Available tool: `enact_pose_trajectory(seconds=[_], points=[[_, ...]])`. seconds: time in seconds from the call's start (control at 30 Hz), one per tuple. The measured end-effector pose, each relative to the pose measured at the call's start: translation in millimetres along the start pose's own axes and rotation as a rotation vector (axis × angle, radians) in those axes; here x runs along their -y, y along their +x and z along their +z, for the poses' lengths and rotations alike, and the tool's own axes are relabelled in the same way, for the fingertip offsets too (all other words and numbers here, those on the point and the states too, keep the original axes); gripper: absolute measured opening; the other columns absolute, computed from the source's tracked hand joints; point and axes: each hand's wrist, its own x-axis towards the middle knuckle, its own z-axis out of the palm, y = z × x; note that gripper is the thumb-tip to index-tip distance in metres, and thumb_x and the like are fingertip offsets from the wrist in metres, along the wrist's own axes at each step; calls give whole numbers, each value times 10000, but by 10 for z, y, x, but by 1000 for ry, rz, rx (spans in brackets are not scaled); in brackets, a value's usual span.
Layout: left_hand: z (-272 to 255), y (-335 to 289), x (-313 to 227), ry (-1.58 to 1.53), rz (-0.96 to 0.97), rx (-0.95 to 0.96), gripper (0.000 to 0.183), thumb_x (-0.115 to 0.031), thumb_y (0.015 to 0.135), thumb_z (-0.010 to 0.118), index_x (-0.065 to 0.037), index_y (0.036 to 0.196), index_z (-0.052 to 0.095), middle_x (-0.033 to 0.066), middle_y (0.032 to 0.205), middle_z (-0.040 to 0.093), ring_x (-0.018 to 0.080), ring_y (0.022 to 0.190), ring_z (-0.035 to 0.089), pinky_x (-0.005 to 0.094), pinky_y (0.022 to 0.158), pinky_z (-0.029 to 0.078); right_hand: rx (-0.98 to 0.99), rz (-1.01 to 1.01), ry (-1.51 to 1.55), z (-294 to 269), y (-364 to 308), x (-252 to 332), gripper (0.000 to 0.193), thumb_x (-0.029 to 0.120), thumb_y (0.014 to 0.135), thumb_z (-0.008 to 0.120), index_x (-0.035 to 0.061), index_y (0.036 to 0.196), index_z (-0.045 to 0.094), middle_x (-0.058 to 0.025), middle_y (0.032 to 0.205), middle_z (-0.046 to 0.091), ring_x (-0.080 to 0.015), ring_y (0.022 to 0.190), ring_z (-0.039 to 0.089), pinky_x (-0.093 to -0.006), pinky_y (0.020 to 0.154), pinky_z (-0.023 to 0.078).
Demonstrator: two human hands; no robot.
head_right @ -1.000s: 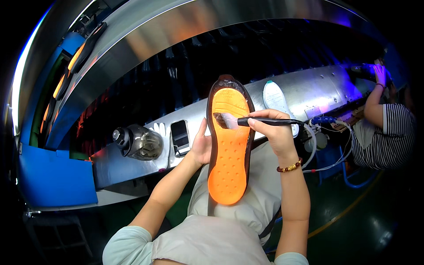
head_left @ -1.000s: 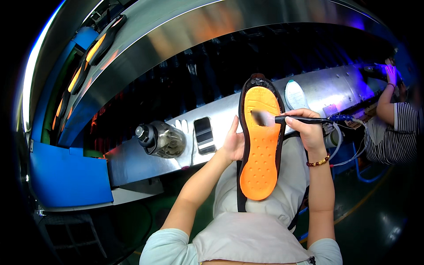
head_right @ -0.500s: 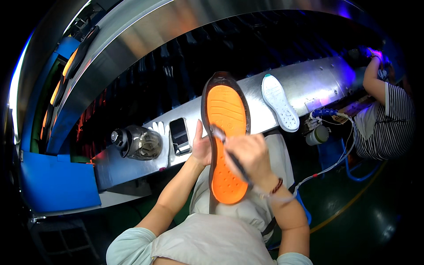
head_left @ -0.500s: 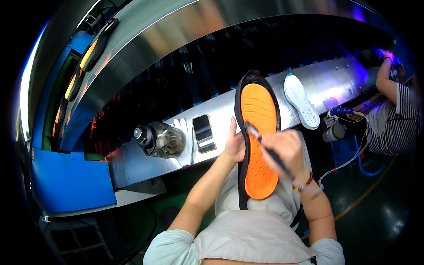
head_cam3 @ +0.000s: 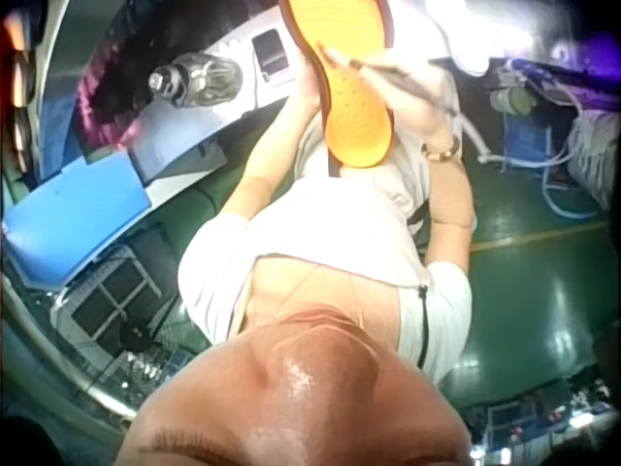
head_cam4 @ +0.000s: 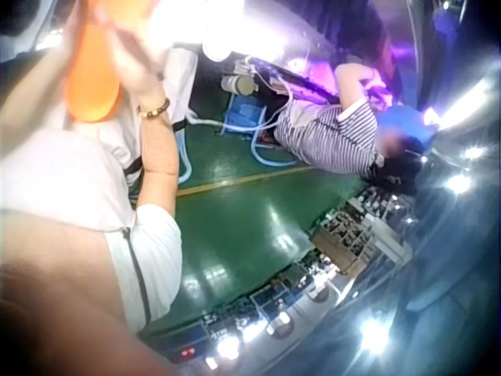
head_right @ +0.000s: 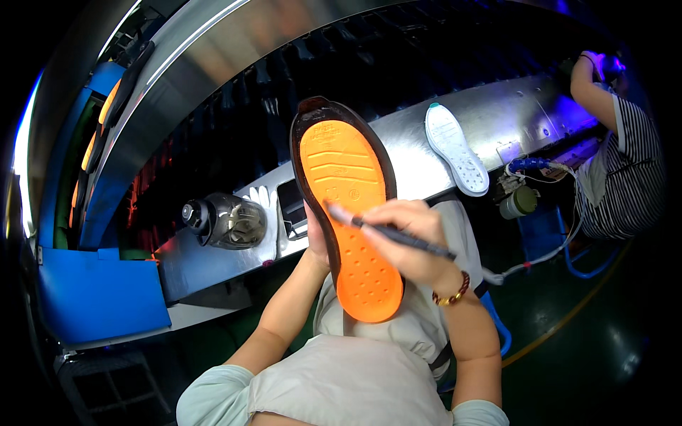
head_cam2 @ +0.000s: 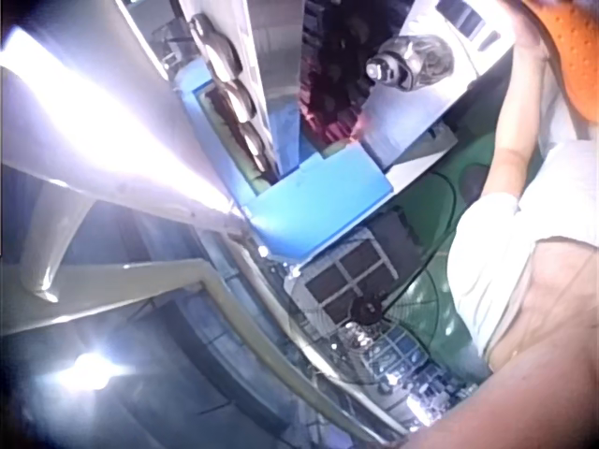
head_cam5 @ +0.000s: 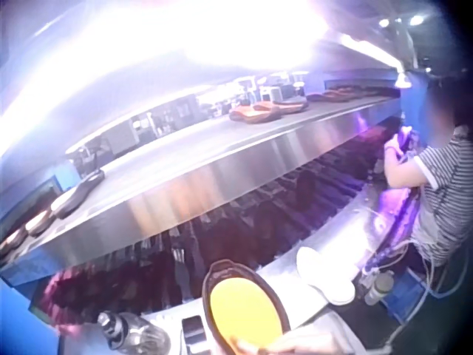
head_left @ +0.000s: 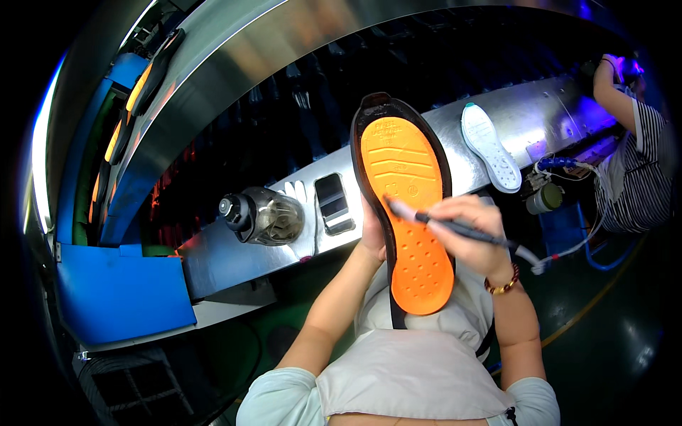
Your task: The person paints the orange soles of several flip-flops using a small brush. They repeatedly pick up each sole from a conveyor belt, apply black paint to the edges and surface, and place them back on the belt. The process is repeated for multiple items in a continuous assembly line setting.
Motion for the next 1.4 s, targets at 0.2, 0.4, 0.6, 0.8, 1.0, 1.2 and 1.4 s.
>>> enact_pose_trajectory(seconds=[0.2,0.4,0.6,0.8,1.0,1.2,1.4], points=[[-79,-34,-33,364,92,-198,821,-717,706,151,-129,1270,252,136,1244,354,286,1089,415,418,901,353,127,246,618,-11,-240,5,152,-19,626,640,-3,775,613,-117,798,611,-190,769,580,-267,699,444],[-45,63,-151,430,232,-278,943,-782,633,142,-87,1259,262,164,1196,398,313,1043,443,416,874,369,355,-36,241,-81,-171,21,168,-13,612,651,20,773,618,-77,800,615,-177,779,578,-264,725,426],[177,214,-316,478,476,-195,972,-794,616,159,-70,1260,241,204,1167,405,343,1015,450,431,856,371,245,-57,129,-163,-43,53,153,25,610,662,55,756,625,-37,778,627,-154,796,564,-274,749,381],[336,225,-503,479,583,-117,942,-780,634,180,-90,1273,215,202,1201,364,351,1042,422,445,880,347,186,176,434,-322,-48,91,190,37,590,678,92,769,646,17,788,629,-131,810,527,-266,767,350],[407,237,-588,543,652,-168,934,-774,641,179,-90,1276,212,200,1210,359,360,1046,421,450,883,348,418,-77,258,-409,-39,67,196,-18,582,667,50,764,638,-55,798,626,-127,779,505,-248,687,426],[451,287,-624,582,661,-181,925,-767,647,178,-91,1278,209,199,1219,354,369,1050,420,455,886,348,384,-38,59,-431,-60,-4,209,31,585,685,77,785,648,-52,806,626,-127,821,511,-296,780,387],[611,334,-597,582,592,-140,899,-746,673,176,-81,1277,211,193,1230,349,361,1071,411,439,899,345,273,201,654,-521,-40,-230,196,-61,605,627,-9,793,614,-147,840,601,-214,844,563,-296,782,440]])
